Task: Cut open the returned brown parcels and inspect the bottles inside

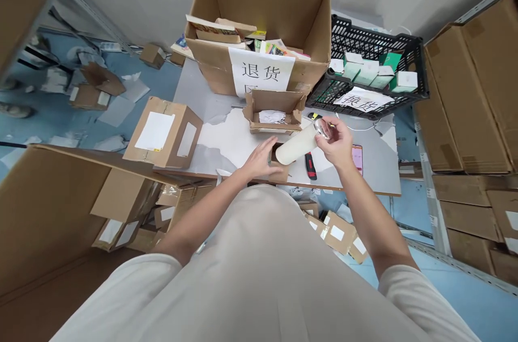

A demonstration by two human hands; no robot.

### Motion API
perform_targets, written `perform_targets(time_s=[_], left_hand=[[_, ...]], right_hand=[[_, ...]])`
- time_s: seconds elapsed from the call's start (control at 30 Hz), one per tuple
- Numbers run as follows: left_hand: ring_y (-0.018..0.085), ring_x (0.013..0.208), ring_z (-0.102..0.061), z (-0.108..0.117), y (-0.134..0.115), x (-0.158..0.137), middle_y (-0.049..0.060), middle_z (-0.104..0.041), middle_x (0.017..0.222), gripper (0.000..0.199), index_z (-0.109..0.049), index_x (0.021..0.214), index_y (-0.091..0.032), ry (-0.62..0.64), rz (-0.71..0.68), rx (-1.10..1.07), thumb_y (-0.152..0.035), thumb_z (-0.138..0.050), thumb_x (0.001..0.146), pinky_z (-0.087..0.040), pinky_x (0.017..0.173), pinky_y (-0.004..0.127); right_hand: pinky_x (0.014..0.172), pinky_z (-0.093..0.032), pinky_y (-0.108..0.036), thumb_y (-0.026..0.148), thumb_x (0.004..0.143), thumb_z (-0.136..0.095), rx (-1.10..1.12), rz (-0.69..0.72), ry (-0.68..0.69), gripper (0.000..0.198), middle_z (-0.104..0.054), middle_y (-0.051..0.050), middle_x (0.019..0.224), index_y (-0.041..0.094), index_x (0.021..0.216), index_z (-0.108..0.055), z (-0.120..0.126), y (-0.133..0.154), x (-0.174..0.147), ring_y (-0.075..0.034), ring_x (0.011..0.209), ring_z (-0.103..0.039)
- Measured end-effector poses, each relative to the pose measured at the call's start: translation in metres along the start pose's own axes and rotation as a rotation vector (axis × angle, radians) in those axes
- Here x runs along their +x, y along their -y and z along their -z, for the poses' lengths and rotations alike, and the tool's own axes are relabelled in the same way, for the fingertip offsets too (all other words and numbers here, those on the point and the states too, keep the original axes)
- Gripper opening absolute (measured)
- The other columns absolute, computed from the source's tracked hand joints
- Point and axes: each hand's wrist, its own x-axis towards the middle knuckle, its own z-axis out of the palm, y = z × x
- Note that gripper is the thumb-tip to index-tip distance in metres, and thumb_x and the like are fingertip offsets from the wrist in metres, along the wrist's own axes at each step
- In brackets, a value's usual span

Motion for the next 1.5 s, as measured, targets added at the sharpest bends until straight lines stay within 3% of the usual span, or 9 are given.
perform_targets(time_s=[0.33, 0.5, 0.67, 0.83, 1.03, 1.2, 1.3, 1.37, 1.5], left_hand=[[0.035, 0.122, -0.053, -0.010, 0.013, 0.000, 0.014, -0.058, 0.129, 0.081, -0.052, 0.128, -0.020, -0.077, 0.057, -0.045, -0.043, -0.083, 0.057, -0.038, 0.106, 0.049], [0.035, 0.121, -0.053, -0.013, 0.013, -0.002, 0.017, -0.057, 0.128, 0.080, -0.052, 0.127, -0.016, -0.103, 0.073, -0.023, -0.043, -0.082, 0.058, -0.038, 0.105, 0.048], [0.034, 0.121, -0.054, -0.019, 0.015, -0.004, 0.016, -0.058, 0.127, 0.071, -0.052, 0.125, -0.016, -0.159, 0.077, -0.037, -0.037, -0.078, 0.062, -0.039, 0.105, 0.048], [0.032, 0.122, -0.053, -0.019, 0.018, -0.007, 0.015, -0.057, 0.129, 0.071, -0.050, 0.125, -0.018, -0.161, 0.088, -0.032, -0.035, -0.077, 0.062, -0.038, 0.106, 0.048], [0.029, 0.125, -0.053, -0.020, 0.013, -0.013, 0.017, -0.057, 0.131, 0.087, -0.039, 0.133, -0.018, -0.195, 0.147, -0.195, -0.043, -0.081, 0.061, -0.037, 0.108, 0.047], [0.030, 0.133, -0.045, -0.026, 0.018, -0.024, 0.022, -0.048, 0.140, 0.079, -0.043, 0.129, -0.018, -0.193, 0.059, -0.172, -0.049, -0.078, 0.066, -0.033, 0.110, 0.049], [0.034, 0.139, -0.037, -0.023, 0.024, -0.027, 0.023, -0.040, 0.147, 0.079, -0.048, 0.129, -0.018, -0.053, -0.042, -0.022, -0.055, -0.077, 0.065, -0.030, 0.111, 0.053], [0.037, 0.140, -0.032, -0.018, 0.028, -0.025, 0.024, -0.036, 0.149, 0.094, -0.045, 0.134, -0.018, 0.030, -0.078, 0.057, -0.060, -0.079, 0.057, -0.029, 0.111, 0.055], [0.042, 0.141, -0.028, -0.006, 0.037, -0.018, 0.026, -0.030, 0.151, 0.120, -0.041, 0.139, -0.018, 0.148, -0.135, 0.070, -0.065, -0.084, 0.038, -0.029, 0.111, 0.059]], right_hand=[[0.064, -0.054, -0.033, 0.034, 0.063, -0.073, -0.155, 0.018, 0.069, 0.049, -0.060, -0.008, 0.110, 0.023, 0.109, -0.058, -0.011, 0.007, -0.024, -0.021, 0.091, -0.060], [0.078, -0.053, -0.040, 0.035, 0.069, -0.069, -0.330, 0.004, 0.220, 0.052, -0.062, -0.011, 0.108, 0.020, 0.116, -0.054, -0.033, 0.016, -0.040, -0.024, 0.091, -0.060], [0.110, -0.021, -0.064, 0.037, 0.073, -0.065, -0.573, -0.005, 0.369, 0.046, -0.064, -0.012, 0.110, 0.021, 0.115, -0.056, -0.063, 0.003, -0.060, -0.033, 0.109, -0.054], [0.103, 0.001, -0.078, 0.044, 0.077, -0.061, -0.710, -0.056, 0.472, 0.041, -0.066, -0.012, 0.107, 0.023, 0.112, -0.057, -0.071, -0.015, -0.065, -0.037, 0.116, -0.047], [0.101, 0.006, -0.080, 0.048, 0.086, -0.054, -0.721, 0.012, 0.602, 0.035, -0.069, -0.013, 0.104, 0.022, 0.108, -0.057, -0.062, -0.023, -0.062, -0.039, 0.127, -0.040], [0.109, -0.012, -0.072, 0.049, 0.086, -0.053, -0.551, 0.103, 0.648, 0.047, -0.055, -0.016, 0.133, 0.020, 0.123, -0.052, -0.047, -0.036, -0.072, -0.040, 0.140, -0.026], [0.109, -0.035, -0.056, 0.044, 0.085, -0.054, -0.358, 0.055, 0.463, 0.061, -0.036, -0.022, 0.147, 0.017, 0.138, -0.038, -0.041, -0.049, -0.087, -0.033, 0.142, -0.028], [0.105, -0.042, -0.050, 0.033, 0.085, -0.051, -0.277, -0.009, 0.371, 0.062, -0.038, -0.022, 0.145, 0.016, 0.143, -0.031, -0.038, -0.056, -0.093, -0.029, 0.138, -0.037], [0.108, -0.039, -0.053, 0.012, 0.076, -0.047, -0.322, 0.106, 0.646, 0.063, -0.045, -0.016, 0.144, 0.021, 0.138, -0.044, -0.030, -0.066, -0.088, -0.027, 0.139, -0.038]])
